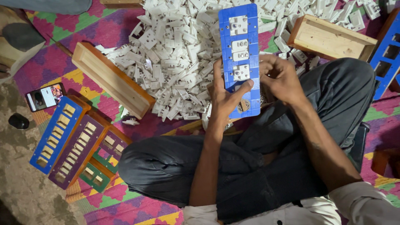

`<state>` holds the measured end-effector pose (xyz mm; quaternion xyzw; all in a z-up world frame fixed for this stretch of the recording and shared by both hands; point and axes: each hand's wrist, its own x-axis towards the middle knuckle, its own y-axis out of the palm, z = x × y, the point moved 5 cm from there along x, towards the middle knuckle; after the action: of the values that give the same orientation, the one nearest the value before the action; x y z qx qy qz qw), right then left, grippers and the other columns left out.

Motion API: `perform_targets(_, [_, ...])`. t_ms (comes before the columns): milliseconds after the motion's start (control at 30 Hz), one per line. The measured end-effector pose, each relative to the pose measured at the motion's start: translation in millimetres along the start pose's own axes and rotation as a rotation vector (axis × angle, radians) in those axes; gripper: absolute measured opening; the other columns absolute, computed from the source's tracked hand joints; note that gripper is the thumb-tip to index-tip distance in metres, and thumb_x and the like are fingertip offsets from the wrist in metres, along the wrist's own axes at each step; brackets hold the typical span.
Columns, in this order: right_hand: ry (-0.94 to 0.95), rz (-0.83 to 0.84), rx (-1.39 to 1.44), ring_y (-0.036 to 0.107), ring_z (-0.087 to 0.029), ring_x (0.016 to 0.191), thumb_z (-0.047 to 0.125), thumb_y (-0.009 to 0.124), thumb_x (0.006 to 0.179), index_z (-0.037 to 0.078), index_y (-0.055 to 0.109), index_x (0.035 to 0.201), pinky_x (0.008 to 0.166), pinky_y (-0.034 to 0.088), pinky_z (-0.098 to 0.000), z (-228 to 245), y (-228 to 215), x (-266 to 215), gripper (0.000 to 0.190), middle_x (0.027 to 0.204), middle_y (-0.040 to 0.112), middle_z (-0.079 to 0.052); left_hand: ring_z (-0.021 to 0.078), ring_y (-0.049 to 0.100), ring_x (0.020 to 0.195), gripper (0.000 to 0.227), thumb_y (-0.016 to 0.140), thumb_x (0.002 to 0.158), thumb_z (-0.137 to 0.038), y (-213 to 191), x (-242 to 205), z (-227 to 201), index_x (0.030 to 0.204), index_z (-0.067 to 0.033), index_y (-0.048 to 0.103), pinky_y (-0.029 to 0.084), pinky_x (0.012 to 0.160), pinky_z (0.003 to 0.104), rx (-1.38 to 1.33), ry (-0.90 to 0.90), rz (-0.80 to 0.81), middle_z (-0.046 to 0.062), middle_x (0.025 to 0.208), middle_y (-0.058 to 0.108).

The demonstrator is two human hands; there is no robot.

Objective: The person sits on a patterned mat and assembles small white plastic electrical components into blue plastic frames. They pick components from a large pile, place them into slots, and secure them with small metal fasteners from a wooden box. Completed frames are set aside.

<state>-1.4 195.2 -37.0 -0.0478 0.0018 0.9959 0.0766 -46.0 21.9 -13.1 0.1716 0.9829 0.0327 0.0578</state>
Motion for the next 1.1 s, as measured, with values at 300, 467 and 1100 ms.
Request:
perform_targets(300, [0.300, -0.071, 0.271, 0.066, -0.018, 0.091, 0.021, 0.058, 0.106, -0.003, 0.060, 0.128, 0.081, 0.054, -0.0315, -6, 6, 0, 0.032, 0.104, 0.071, -0.012, 0.0190, 0.076, 0.094, 0.075, 0.083, 0.079, -0.006, -3, 1, 18, 0.145, -0.0077, 0.046, 0.062, 0.085, 0.033, 0.035, -0.070, -0.038, 0.011, 0.108, 0.078])
perform_targets(467, [0.185, 0.056, -0.910, 0.069, -0.041, 0.078, 0.023, 0.067, 0.101, -0.004, 0.071, 0.099, 0.074, 0.054, -0.0451, -26, 9, -12, 0.027, 0.087, 0.068, -0.029, 0.0192, 0.066, 0.108, 0.073, 0.074, 0.088, 0.003, -12, 4, 35, 0.153, -0.0100, 0.041, 0.057, 0.092, 0.034, -0.468, -0.060, -0.119, 0.009, 0.123, 0.067])
perform_targets(1100, [-0.284, 0.084, -0.601, 0.068, -0.038, 0.101, 0.000, 0.066, 0.087, -0.006, 0.064, 0.116, 0.086, 0.055, -0.0408, 11, 38, -18, 0.030, 0.112, 0.070, -0.025, 0.0209, 0.066, 0.108, 0.086, 0.072, 0.085, 0.001, -16, 3, 52, 0.158, -0.0195, 0.031, 0.057, 0.087, 0.036, -0.487, -0.344, -0.232, 0.012, 0.128, 0.065])
